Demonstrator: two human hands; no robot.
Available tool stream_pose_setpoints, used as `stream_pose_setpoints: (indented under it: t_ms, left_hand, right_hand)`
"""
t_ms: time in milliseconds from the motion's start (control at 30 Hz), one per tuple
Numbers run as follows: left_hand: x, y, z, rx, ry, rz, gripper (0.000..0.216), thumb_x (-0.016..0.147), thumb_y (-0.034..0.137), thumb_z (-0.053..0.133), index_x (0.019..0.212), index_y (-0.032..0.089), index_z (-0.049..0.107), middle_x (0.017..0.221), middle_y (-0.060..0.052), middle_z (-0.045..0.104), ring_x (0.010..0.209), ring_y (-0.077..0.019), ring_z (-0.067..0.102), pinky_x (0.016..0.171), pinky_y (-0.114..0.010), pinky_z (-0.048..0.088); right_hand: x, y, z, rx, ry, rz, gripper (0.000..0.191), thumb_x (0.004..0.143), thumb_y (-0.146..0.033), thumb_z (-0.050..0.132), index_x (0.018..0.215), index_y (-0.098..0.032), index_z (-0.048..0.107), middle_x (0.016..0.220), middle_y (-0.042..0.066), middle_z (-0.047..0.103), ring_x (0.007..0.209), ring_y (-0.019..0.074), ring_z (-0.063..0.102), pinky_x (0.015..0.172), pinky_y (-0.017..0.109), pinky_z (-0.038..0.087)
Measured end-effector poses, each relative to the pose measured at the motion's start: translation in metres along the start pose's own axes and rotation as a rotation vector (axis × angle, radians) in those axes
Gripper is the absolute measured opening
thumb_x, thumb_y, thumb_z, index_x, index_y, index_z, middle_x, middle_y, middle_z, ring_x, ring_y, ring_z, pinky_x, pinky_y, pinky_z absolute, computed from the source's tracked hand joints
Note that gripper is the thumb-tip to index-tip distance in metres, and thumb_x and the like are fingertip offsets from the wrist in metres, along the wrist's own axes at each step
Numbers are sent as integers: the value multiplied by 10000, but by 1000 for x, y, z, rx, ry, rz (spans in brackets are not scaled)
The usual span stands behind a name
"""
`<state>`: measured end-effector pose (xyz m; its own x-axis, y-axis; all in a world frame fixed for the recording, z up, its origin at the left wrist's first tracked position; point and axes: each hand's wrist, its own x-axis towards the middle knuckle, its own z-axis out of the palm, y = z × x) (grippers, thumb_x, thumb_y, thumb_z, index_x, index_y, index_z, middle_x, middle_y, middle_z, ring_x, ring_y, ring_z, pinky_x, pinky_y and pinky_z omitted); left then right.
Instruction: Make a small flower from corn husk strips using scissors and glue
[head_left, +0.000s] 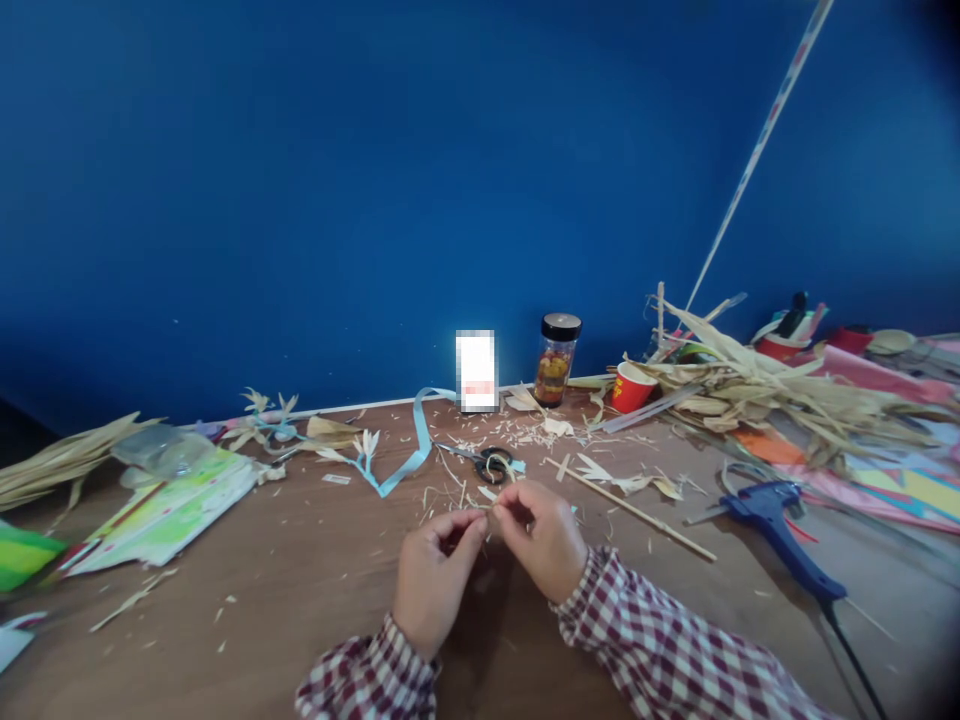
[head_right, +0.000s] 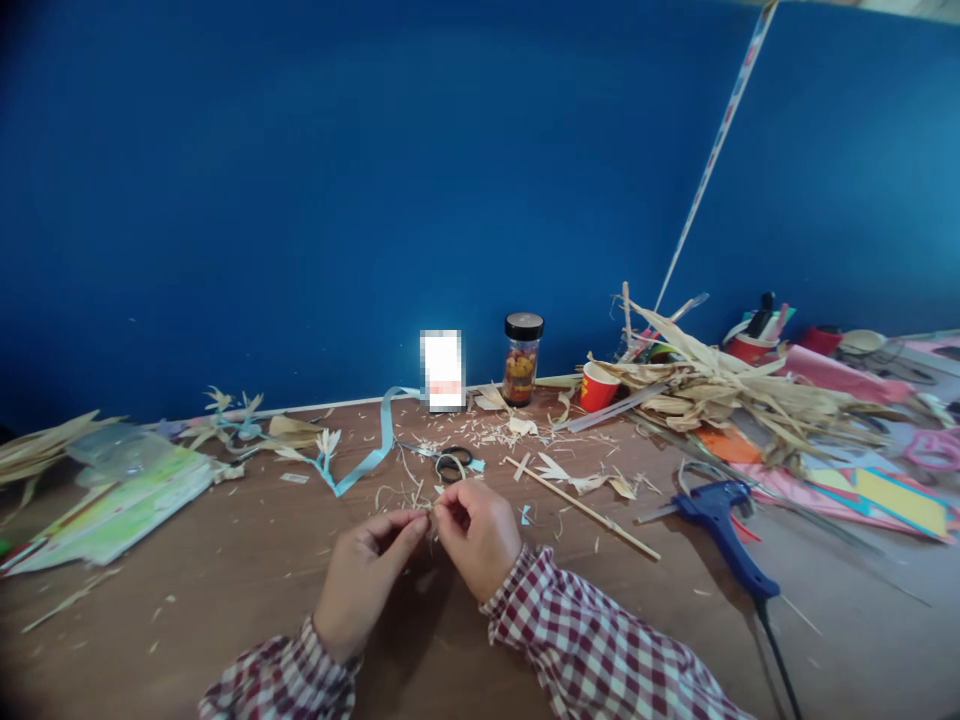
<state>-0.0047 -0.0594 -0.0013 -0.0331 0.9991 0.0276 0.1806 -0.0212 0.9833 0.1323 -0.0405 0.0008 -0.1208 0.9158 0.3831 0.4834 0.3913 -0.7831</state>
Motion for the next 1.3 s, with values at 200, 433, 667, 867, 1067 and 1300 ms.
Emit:
stream_pose_setpoints:
  t_ms: [200, 433, 667, 867, 1067, 1300]
  left_hand:
    - [6, -11, -4, -165, -29, -87, 254, 692, 363, 590, 785, 138, 660, 595, -5, 628, 521, -104, 524, 498, -197, 393]
    - [6, -8, -4, -33, 1, -21, 223, 700, 330, 587, 803, 148, 664, 692, -33, 674, 618, -141, 583, 575, -223, 444]
    - [5, 1, -9, 291, -8, 330, 160, 753, 248, 527, 810, 188, 664, 797, -40, 669, 740, -163, 602, 670, -254, 463]
    - [6, -1, -12, 536, -26, 499, 155, 783, 226, 483, 811, 186, 630, 790, -48, 637, 748, -168, 572, 684, -278, 437]
    - [7, -1, -12, 534, -1, 461, 134, 767, 225, 491, 754, 188, 619, 731, -33, 623, 693, -158, 561, 640, -261, 431]
    - [8, -2, -8, 347, -10, 279, 136, 756, 254, 503, 744, 174, 613, 700, -15, 618, 640, -136, 566, 591, -229, 436]
  right_hand:
    - [-3, -2, 0, -103, -56, -132, 99, 776, -141, 452, 727, -184, 527, 719, 16, 532, 663, 129, 489, 603, 229, 365]
    - [-3, 0, 0, -162, -78, -158, 88, 791, -158, 458, 751, -185, 531, 731, 15, 543, 679, 132, 489, 609, 228, 359]
    - [-3, 3, 0, -206, -83, -150, 91, 811, -177, 464, 767, -195, 543, 758, 9, 572, 693, 129, 509, 622, 226, 366]
    - [-3, 5, 1, -217, -115, -142, 113, 827, -180, 446, 772, -195, 544, 750, 14, 575, 700, 135, 518, 629, 230, 374]
    - [-4, 2, 1, -201, -122, -132, 94, 799, -176, 479, 766, -196, 565, 737, 12, 588, 682, 133, 524, 604, 225, 377]
    - [-5, 0, 4, -125, -74, -66, 82, 755, -175, 504, 740, -196, 581, 692, 3, 594, 637, 124, 536, 570, 216, 395]
